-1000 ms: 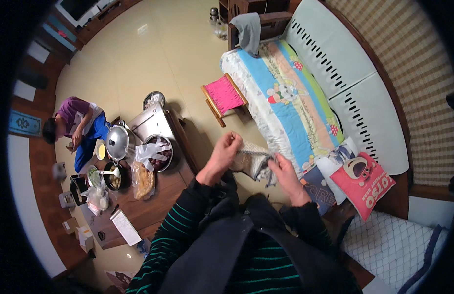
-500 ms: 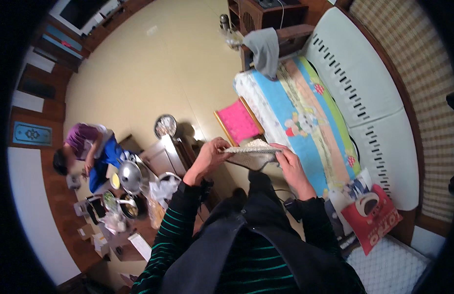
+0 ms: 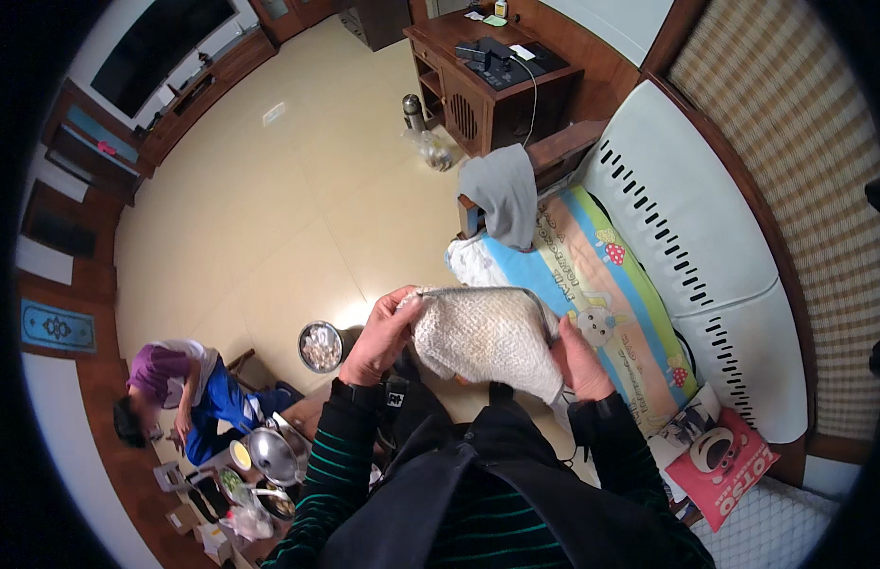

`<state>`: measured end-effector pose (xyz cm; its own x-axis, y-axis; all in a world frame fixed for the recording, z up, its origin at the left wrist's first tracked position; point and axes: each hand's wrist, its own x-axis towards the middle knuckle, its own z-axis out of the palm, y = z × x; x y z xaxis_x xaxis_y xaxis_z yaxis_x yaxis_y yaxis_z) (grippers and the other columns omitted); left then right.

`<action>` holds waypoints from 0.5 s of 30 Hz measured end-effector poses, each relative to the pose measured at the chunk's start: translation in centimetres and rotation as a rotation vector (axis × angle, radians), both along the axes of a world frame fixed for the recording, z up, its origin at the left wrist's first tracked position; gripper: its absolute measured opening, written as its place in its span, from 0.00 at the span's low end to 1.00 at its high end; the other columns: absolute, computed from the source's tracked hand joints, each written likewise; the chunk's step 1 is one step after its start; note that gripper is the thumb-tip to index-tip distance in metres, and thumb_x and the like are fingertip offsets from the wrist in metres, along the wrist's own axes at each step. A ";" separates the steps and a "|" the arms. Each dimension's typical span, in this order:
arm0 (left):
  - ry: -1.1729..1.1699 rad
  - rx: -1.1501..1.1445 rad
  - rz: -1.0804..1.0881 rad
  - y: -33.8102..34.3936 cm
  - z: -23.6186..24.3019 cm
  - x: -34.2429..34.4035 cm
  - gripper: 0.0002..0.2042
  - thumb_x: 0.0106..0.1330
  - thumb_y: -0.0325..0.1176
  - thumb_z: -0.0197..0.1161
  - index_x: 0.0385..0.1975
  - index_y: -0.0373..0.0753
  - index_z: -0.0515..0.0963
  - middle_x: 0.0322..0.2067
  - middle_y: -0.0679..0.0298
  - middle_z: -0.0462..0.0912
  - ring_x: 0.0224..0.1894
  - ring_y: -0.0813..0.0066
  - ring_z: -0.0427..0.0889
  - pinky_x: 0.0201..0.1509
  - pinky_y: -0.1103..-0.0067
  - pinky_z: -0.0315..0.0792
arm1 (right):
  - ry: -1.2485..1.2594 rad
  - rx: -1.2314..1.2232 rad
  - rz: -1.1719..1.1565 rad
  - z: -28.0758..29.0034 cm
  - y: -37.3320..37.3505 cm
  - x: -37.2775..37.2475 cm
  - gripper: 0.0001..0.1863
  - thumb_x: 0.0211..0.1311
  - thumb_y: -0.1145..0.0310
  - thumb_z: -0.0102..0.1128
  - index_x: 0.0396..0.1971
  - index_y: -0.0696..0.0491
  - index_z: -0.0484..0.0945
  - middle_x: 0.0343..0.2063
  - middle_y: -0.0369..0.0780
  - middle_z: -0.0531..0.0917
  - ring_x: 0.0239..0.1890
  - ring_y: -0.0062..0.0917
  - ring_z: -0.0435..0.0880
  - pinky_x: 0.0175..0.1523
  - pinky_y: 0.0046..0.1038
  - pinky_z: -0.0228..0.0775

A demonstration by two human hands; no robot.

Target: The person wipes a wooden cabinet with a cloth, moving items like a phone and power bank aside to reach the surface. They then walk to a bathroom, wet the cloth at the sink, and wring it out.

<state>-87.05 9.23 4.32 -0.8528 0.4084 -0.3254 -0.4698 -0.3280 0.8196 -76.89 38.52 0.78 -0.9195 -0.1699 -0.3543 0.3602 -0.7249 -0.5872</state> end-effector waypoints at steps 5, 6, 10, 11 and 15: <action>-0.268 -0.385 -0.535 -5.9 -6.6 -8.0 0.16 0.67 0.36 0.71 0.50 0.35 0.79 0.37 0.72 0.84 0.33 0.88 0.76 0.37 0.85 0.70 | -0.157 0.178 0.003 -4.3 -7.4 -5.8 0.13 0.70 0.69 0.62 0.48 0.60 0.81 0.43 0.36 0.86 0.43 0.20 0.83 0.49 0.23 0.74; -0.231 -0.451 -0.544 -7.4 -8.3 -9.3 0.13 0.69 0.33 0.68 0.50 0.36 0.80 0.35 0.72 0.85 0.35 0.86 0.79 0.40 0.86 0.73 | -0.203 0.244 -0.023 -5.2 -9.2 -7.3 0.12 0.70 0.69 0.61 0.48 0.60 0.81 0.43 0.36 0.86 0.43 0.19 0.83 0.49 0.23 0.74; -0.049 -0.278 -0.498 -15.4 -13.7 -17.8 0.17 0.77 0.36 0.58 0.59 0.33 0.75 0.49 0.66 0.84 0.48 0.77 0.80 0.56 0.79 0.74 | -0.258 0.469 0.009 -7.1 -16.1 -14.1 0.15 0.70 0.71 0.59 0.52 0.62 0.79 0.45 0.38 0.85 0.46 0.21 0.83 0.52 0.26 0.74; 0.080 -0.295 -0.457 -17.7 -14.5 -20.3 0.17 0.78 0.36 0.56 0.59 0.32 0.75 0.51 0.65 0.83 0.49 0.75 0.80 0.58 0.78 0.73 | -0.309 0.482 0.029 -7.3 -17.6 -16.0 0.15 0.70 0.72 0.58 0.53 0.63 0.78 0.45 0.40 0.86 0.47 0.22 0.84 0.54 0.26 0.75; 0.025 -0.591 -0.412 -25.9 -15.4 -27.6 0.21 0.78 0.43 0.55 0.57 0.30 0.75 0.44 0.64 0.85 0.46 0.76 0.80 0.52 0.76 0.75 | -0.093 1.147 0.154 -7.7 -23.5 -23.3 0.14 0.69 0.69 0.61 0.50 0.61 0.78 0.39 0.37 0.85 0.41 0.17 0.80 0.46 0.25 0.74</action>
<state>-114.61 -16.65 -11.11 -0.6774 0.4602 -0.5739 -0.4387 0.3735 0.8173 -100.18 14.99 -6.96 -0.8793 0.1865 -0.4382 0.4747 0.2707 -0.8375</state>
